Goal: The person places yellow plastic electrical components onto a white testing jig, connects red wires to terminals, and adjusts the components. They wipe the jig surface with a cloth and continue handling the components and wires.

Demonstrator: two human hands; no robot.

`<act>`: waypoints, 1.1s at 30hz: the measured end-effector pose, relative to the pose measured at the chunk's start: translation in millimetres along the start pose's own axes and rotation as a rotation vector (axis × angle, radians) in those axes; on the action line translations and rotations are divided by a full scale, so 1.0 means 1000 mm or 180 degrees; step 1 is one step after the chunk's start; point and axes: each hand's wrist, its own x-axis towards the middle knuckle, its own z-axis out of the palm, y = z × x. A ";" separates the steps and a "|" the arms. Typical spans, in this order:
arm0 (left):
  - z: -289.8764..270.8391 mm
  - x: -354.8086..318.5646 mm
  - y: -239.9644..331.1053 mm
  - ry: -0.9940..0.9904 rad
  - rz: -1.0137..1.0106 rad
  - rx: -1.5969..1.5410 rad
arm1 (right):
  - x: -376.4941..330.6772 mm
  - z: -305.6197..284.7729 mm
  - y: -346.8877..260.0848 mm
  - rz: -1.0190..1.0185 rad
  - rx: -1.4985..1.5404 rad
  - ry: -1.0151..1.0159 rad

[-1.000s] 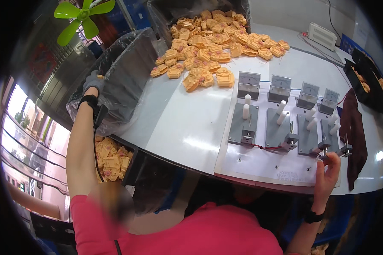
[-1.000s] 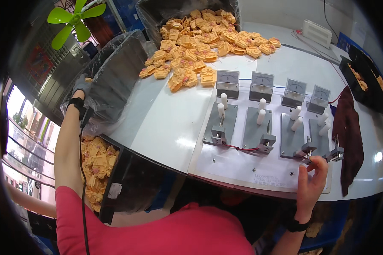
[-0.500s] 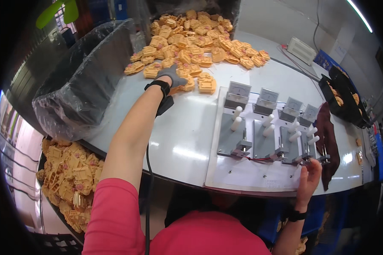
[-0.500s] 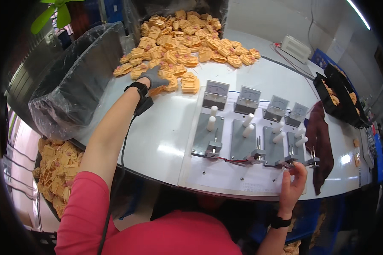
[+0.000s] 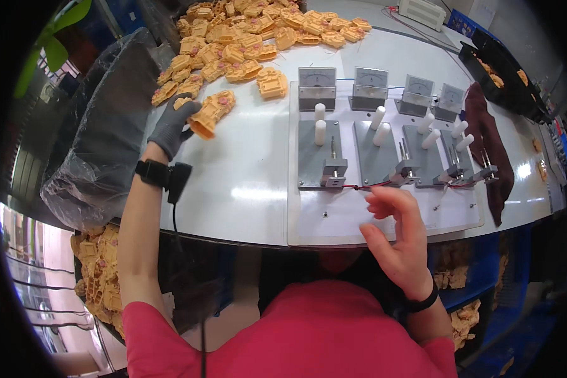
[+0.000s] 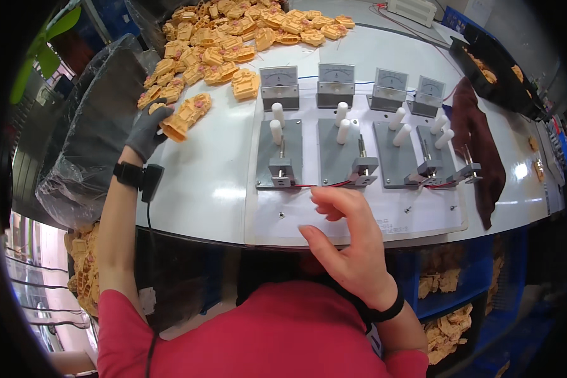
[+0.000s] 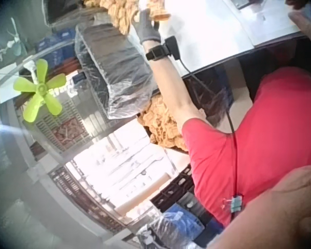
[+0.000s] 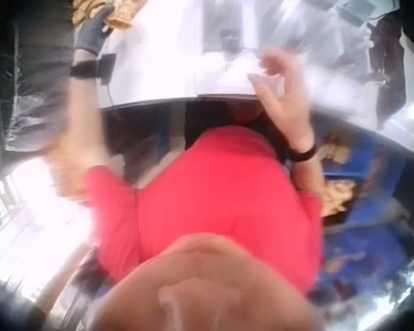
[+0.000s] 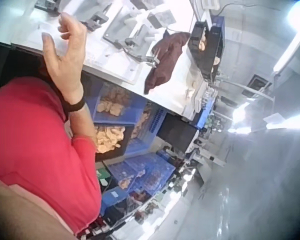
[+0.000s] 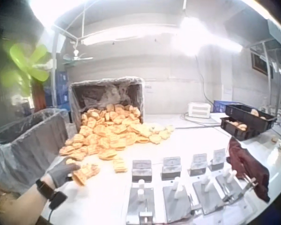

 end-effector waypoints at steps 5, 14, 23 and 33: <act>0.031 -0.070 0.017 -0.1272 -0.0501 -0.1898 | 0.021 0.031 0.009 0.0083 0.0434 -0.0121; 0.092 -0.100 0.032 -0.1691 -0.0191 -0.1970 | 0.014 0.040 0.018 0.0081 0.0549 -0.0175; 0.099 -0.086 0.037 -0.1581 -0.0034 -0.1999 | 0.016 0.038 0.020 -0.0001 0.0586 -0.0183; 0.098 -0.050 0.022 -0.1679 -0.1152 -0.3357 | 0.016 0.036 0.019 -0.0052 0.0601 -0.0210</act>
